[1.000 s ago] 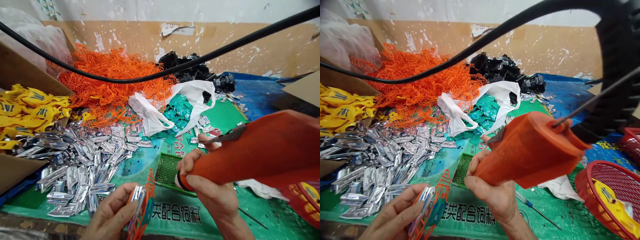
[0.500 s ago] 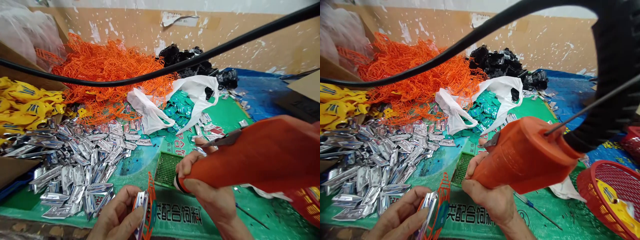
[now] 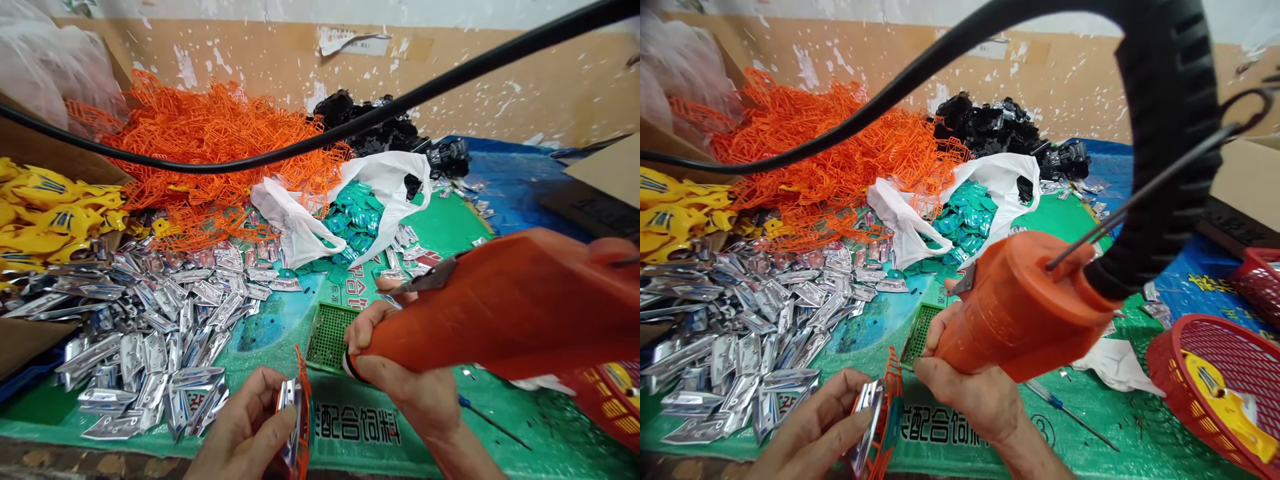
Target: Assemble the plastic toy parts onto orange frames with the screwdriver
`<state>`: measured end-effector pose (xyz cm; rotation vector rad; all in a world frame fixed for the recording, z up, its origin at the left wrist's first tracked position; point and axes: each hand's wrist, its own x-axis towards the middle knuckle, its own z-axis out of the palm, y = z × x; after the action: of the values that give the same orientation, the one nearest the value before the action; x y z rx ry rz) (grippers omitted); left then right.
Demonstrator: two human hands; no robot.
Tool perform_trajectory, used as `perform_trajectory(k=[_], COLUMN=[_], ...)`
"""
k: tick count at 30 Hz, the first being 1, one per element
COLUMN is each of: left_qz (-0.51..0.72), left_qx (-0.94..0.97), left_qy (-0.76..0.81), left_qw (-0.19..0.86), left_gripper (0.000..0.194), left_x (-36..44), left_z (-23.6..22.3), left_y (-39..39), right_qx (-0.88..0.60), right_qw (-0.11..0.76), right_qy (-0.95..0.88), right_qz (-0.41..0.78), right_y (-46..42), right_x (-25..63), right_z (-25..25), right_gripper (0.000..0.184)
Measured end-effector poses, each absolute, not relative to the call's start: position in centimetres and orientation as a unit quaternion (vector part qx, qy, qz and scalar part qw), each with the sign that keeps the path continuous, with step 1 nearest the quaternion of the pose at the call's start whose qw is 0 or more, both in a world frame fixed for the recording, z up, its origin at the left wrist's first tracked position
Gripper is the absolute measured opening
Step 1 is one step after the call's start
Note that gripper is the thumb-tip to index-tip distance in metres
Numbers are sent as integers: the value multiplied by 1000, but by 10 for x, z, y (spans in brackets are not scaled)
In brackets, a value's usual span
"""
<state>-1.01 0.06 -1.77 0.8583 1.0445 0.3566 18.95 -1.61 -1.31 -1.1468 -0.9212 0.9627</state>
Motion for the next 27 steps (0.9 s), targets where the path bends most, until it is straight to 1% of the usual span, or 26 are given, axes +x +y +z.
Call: perform_trajectory(k=[6,9,12,16,19,24,27], left_qz=[151,139,138,126,124,138,138], left_qx=[437,449,455,460,465,495,515], left_qy=[473,480,490,500,507,476,443], left_qw=[750,740,730,723,715,714,721], left_gripper=[33,37,43,48,46,37,32], left_x=[-9,-10,-11,-13,-12,-10,-8], left_z=[-19,-21,-22,-26,-25,-20,-19], left_y=[4,4,4,4,5,9,14], right_qx=[-510,-528,-533,-501,-490,-448,-418], right_qw=[616,600,612,644,661,696,712], right_qy=[-426,-432,-417,-400,-390,-361,-342], right_qz=[423,418,409,417,414,429,449], right_y=[-15,-15,-15,-15,-14,-14,-15], right_x=[188,186,184,184,188,194,192], right_z=[-11,-9,-10,-14,-13,0,12], right_gripper=[17,19,21,14,13,11,20])
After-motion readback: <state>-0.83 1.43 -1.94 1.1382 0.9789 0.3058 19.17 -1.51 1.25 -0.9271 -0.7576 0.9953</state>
